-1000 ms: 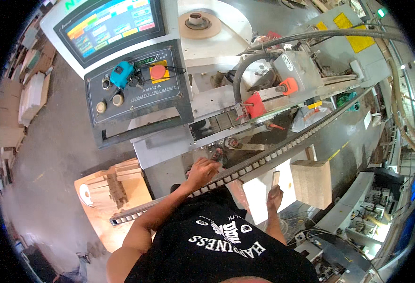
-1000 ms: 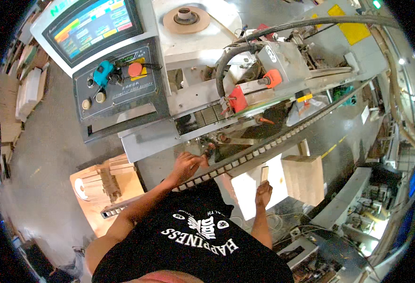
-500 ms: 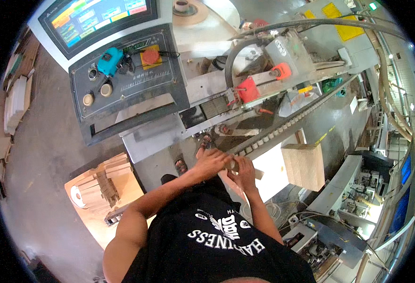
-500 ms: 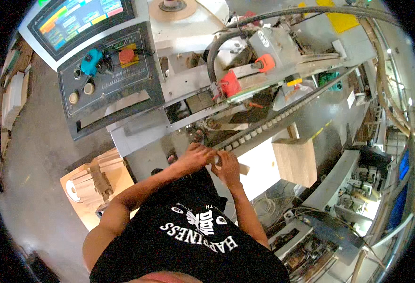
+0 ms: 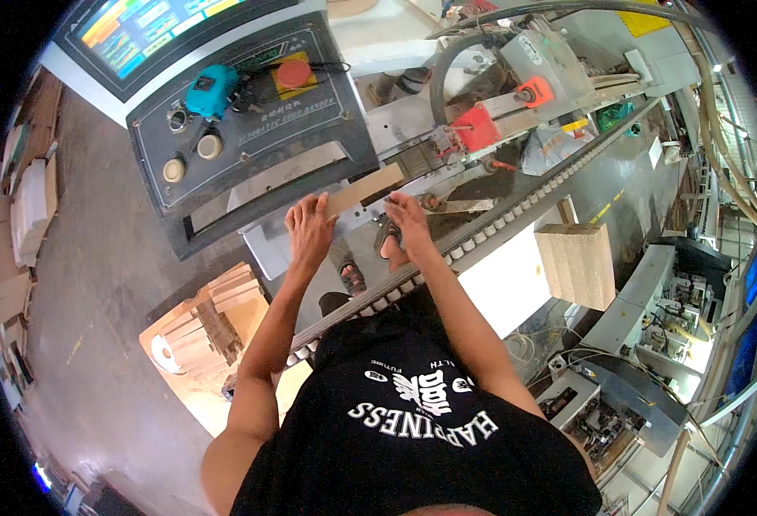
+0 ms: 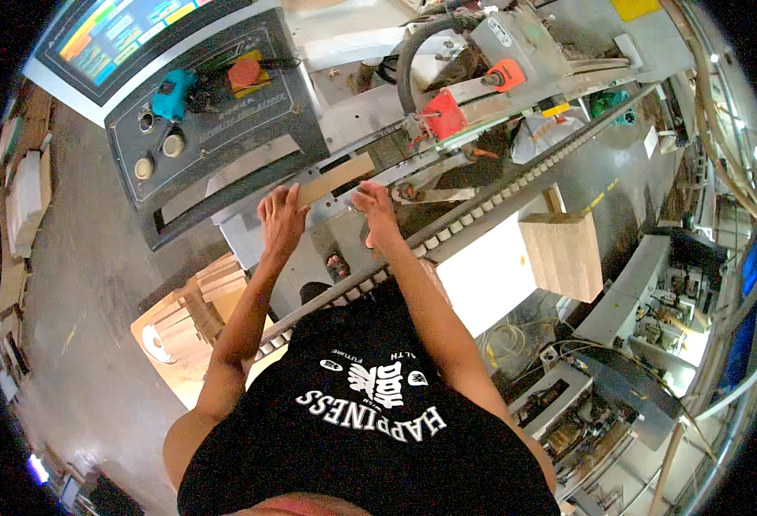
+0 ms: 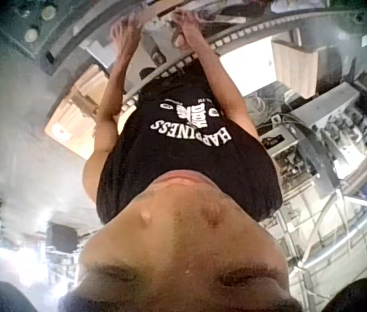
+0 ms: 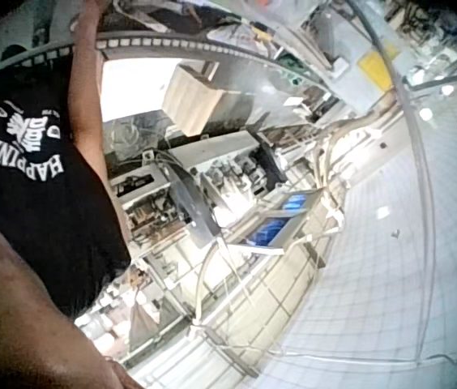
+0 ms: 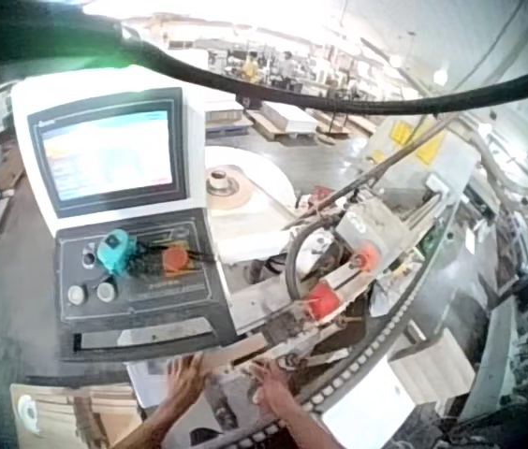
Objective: The person operates a woodworking machine, feeding wooden planks through a conveyor system. They adjust the planks and monitor the machine's operation, ensuring smooth processing.
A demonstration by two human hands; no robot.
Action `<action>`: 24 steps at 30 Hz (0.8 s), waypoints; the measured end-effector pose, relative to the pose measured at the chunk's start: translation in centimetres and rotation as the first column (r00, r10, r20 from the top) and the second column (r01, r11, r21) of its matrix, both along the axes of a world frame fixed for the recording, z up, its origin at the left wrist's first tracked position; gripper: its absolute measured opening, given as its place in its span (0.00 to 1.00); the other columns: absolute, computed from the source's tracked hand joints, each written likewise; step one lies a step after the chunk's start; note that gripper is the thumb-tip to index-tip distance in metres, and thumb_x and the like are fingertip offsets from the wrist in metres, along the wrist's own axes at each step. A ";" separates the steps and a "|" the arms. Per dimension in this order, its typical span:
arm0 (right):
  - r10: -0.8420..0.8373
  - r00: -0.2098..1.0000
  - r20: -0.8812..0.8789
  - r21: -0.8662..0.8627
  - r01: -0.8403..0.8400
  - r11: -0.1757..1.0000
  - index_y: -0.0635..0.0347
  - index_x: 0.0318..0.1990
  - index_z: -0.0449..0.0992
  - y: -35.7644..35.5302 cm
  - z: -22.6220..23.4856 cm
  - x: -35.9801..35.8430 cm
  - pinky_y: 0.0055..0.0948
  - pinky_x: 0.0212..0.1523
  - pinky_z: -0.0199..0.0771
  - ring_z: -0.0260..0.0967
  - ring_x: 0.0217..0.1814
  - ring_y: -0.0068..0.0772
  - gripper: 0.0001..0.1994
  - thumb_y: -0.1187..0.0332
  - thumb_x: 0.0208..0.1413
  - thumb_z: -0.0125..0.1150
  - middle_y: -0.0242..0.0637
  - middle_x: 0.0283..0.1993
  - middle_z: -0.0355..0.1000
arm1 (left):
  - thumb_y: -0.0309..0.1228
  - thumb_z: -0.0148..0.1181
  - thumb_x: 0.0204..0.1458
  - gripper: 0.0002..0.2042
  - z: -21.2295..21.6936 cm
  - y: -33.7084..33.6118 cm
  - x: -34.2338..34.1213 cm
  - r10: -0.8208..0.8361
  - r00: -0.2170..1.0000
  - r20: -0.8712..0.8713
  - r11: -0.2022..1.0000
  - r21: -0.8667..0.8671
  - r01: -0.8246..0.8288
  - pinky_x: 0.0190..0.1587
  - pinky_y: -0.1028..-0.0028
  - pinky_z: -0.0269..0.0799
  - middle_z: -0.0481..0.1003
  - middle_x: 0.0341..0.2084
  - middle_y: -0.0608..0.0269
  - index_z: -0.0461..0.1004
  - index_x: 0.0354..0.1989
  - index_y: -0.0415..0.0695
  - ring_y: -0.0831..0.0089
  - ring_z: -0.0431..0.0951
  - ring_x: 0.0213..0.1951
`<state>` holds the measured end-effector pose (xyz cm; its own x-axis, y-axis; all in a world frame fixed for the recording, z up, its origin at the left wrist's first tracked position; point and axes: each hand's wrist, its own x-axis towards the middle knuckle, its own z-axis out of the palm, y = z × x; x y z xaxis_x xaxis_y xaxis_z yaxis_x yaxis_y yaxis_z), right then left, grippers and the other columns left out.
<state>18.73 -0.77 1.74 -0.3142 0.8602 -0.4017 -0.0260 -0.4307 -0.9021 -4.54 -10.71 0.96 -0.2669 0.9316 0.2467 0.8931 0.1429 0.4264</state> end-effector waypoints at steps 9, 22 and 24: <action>-0.226 0.896 -0.383 -0.261 0.129 0.956 0.51 0.69 0.66 -0.1 -1.0 -8.3 0.42 0.86 0.36 0.45 0.85 0.33 0.29 0.47 0.69 0.64 0.30 0.76 0.58 | 0.38 0.64 0.63 0.20 -3.9 -0.3 -2.7 0.126 0.991 -0.044 0.991 0.059 -0.124 0.62 0.52 0.60 0.80 0.47 0.57 0.78 0.63 0.57 0.55 0.76 0.53; -0.254 0.829 -0.498 -0.133 0.217 0.967 0.47 0.62 0.69 0.6 -3.0 -7.5 0.38 0.83 0.39 0.47 0.82 0.30 0.17 0.52 0.73 0.57 0.31 0.77 0.53 | 0.30 0.55 0.66 0.21 -4.8 -2.4 -4.4 0.014 1.000 -0.020 0.993 -0.117 -0.016 0.58 0.51 0.68 0.84 0.50 0.60 0.79 0.65 0.66 0.53 0.81 0.50; -0.257 0.829 -0.497 -0.110 0.234 0.966 0.47 0.62 0.71 2.0 -3.0 -6.3 0.38 0.84 0.39 0.47 0.84 0.29 0.18 0.50 0.74 0.55 0.29 0.80 0.54 | 0.26 0.55 0.63 0.23 -4.7 -0.7 -3.4 -0.001 1.000 -0.010 0.992 -0.128 -0.001 0.58 0.50 0.70 0.84 0.49 0.58 0.79 0.64 0.65 0.50 0.83 0.50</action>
